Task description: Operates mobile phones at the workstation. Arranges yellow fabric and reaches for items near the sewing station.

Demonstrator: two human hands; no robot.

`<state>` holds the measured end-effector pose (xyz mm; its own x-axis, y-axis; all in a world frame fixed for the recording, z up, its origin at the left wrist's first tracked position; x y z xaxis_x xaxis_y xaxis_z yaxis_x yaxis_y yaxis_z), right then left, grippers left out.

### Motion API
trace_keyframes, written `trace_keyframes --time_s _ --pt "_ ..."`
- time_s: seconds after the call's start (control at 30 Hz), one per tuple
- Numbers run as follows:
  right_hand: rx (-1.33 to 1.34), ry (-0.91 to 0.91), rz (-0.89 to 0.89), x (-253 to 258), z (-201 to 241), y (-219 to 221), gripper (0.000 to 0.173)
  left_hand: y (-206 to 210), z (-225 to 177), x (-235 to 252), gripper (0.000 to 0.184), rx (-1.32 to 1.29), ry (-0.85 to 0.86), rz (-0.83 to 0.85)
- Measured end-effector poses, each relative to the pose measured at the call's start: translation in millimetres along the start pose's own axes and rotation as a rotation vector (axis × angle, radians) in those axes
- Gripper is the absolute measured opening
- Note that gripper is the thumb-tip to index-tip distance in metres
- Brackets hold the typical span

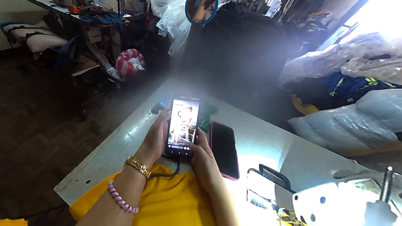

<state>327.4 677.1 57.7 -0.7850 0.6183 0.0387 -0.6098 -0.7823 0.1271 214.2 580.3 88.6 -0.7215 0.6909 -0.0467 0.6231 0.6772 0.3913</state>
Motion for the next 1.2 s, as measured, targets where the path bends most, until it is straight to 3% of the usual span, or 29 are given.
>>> trace_keyframes --time_s 0.2,1.2 --pt "0.046 0.035 -0.036 -3.3 1.5 -0.7 0.055 0.8 0.1 0.6 0.055 -0.018 0.010 0.018" --pt "0.090 0.049 -0.027 -3.7 2.0 0.9 0.056 -0.2 0.6 1.1 0.058 -0.017 -0.007 0.001"
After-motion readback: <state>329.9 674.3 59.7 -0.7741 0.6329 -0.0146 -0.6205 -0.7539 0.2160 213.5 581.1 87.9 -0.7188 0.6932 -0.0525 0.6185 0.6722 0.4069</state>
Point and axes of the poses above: each hand's wrist, its own x-axis towards the middle knuckle, its own y-axis out of the palm, z = x × y, the point moved 6 cm from there along x, towards the middle knuckle, and after that the axes turned 6 degrees about -z, right-handed, at the moved point
